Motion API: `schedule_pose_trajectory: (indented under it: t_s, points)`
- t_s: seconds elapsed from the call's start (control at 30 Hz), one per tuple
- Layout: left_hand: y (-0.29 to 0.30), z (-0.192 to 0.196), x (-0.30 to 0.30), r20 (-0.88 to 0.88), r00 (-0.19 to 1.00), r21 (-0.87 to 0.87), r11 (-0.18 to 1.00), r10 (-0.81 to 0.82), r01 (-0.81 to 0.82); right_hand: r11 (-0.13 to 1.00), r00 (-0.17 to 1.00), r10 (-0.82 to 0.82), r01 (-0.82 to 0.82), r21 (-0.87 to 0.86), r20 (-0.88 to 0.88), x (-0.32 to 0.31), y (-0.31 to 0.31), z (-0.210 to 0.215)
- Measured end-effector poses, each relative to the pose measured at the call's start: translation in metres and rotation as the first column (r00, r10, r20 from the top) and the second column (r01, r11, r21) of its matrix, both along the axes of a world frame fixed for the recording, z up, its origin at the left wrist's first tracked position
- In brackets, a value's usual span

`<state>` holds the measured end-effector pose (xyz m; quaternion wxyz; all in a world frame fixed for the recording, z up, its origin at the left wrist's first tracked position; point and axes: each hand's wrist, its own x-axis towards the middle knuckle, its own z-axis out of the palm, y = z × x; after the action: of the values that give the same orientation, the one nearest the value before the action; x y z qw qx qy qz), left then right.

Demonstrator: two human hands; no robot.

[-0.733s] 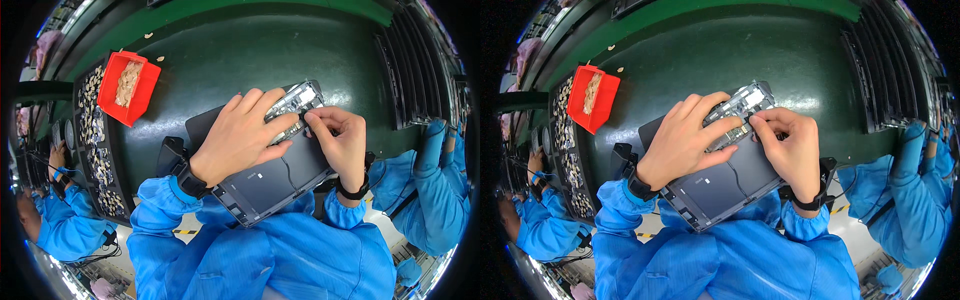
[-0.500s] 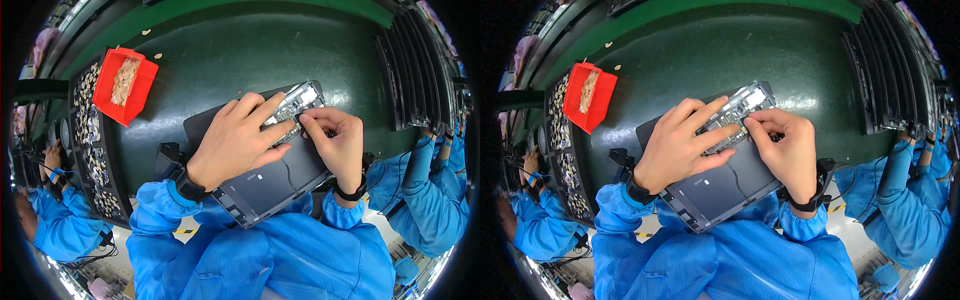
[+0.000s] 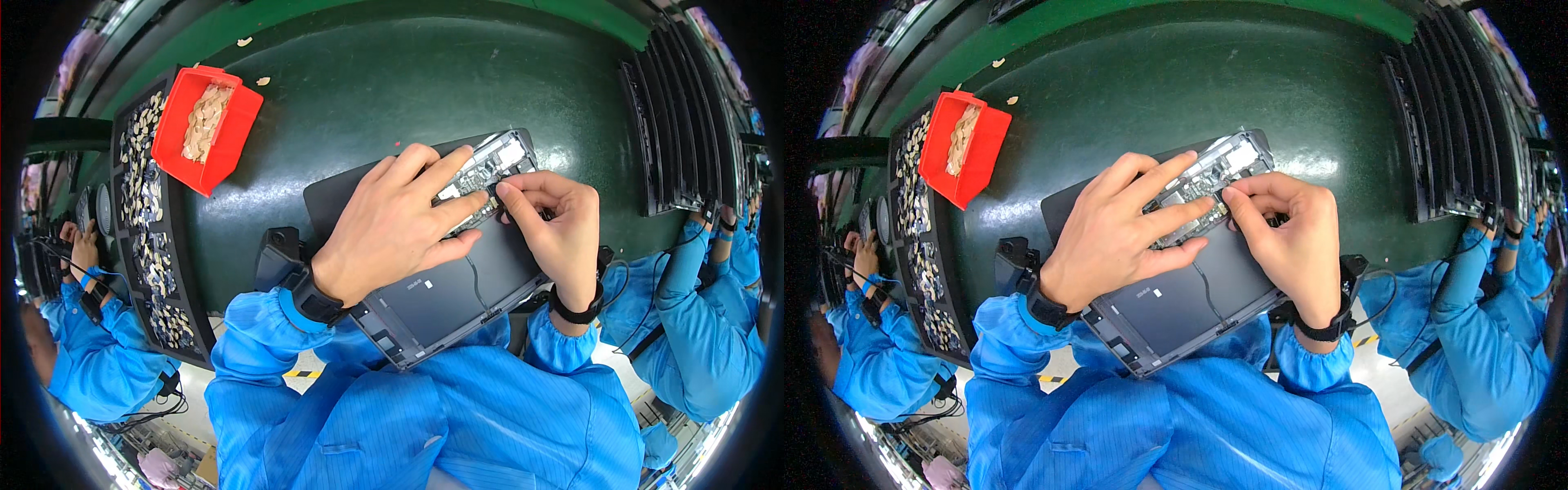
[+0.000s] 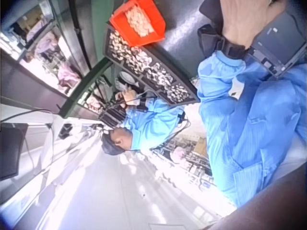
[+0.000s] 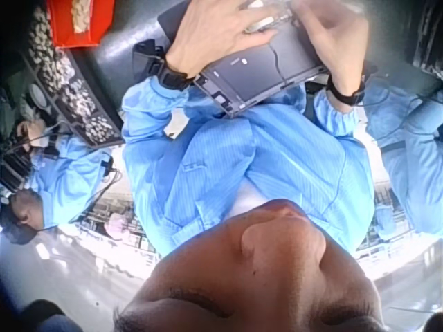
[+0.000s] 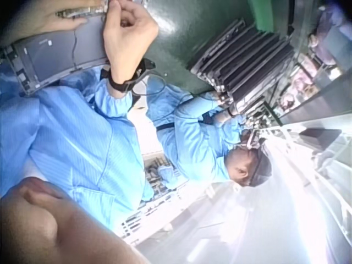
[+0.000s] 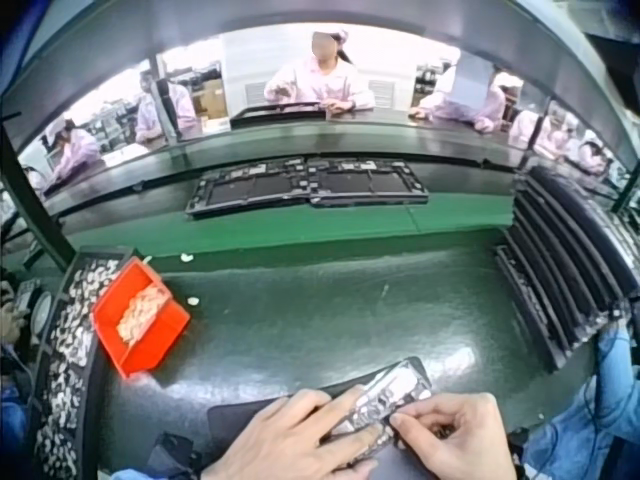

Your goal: The person assembles internal components into a laptop chassis by hand, taking internal cables and circuit boards from a component tray and placing them into the chassis.

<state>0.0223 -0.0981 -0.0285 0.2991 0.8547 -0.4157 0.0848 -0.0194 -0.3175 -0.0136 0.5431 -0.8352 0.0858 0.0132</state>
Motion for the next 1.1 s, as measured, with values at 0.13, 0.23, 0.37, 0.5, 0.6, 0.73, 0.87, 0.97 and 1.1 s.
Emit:
schedule_pose_trajectory:
  t_s: [0.13, 0.23, 0.37, 0.5, 0.6, 0.73, 0.87, 0.97, 1.1]
  points:
    - [-0.0009, 0.0003, -0.0006, 0.003, 1.0, 0.002, 1.0, 0.005, -0.005, 1.0, 1.0, 0.003, -0.003, 0.013, 0.005, -0.0001, -0.0004, 0.001]
    - [-0.0013, -0.0001, -0.0006, 0.002, 1.0, 0.001, 1.0, 0.005, -0.005, 1.0, 1.0, 0.004, -0.004, 0.012, -0.001, -0.0001, -0.0007, 0.0019]
    - [-0.001, -0.001, -0.0008, 0.005, 1.0, -0.009, 1.0, 0.005, -0.005, 1.0, 1.0, 0.0, 0.0, -0.008, -0.014, 0.0002, 0.0009, 0.0021]
    - [-0.0008, -0.0018, -0.0008, 0.017, 1.0, -0.008, 1.0, 0.006, -0.006, 1.0, 1.0, 0.009, -0.009, -0.021, -0.01, 0.0002, 0.0006, 0.0009]
    - [-0.0006, -0.0017, -0.001, 0.023, 1.0, 0.0, 1.0, 0.004, -0.004, 1.0, 1.0, 0.023, -0.024, -0.019, -0.011, 0.0008, -0.0024, -0.0011]
    - [0.0004, -0.0016, -0.0019, 0.027, 1.0, 0.004, 1.0, 0.008, -0.008, 0.997, 0.997, 0.072, -0.073, -0.006, -0.028, 0.0039, -0.0067, 0.0004]
    - [-0.0005, -0.0031, -0.0021, 0.023, 1.0, -0.005, 1.0, 0.01, -0.01, 0.994, 0.995, 0.094, -0.095, -0.044, -0.031, 0.005, -0.0054, 0.0018]
    - [-0.0014, -0.0022, -0.0027, 0.021, 1.0, 0.002, 1.0, 0.012, -0.012, 0.996, 0.997, 0.082, -0.082, -0.022, -0.006, 0.0044, -0.0039, 0.0005]
    - [-0.0015, -0.0012, -0.0025, 0.032, 0.999, 0.008, 1.0, 0.015, -0.015, 0.993, 0.995, 0.103, -0.104, -0.049, -0.019, 0.0059, -0.004, 0.0042]
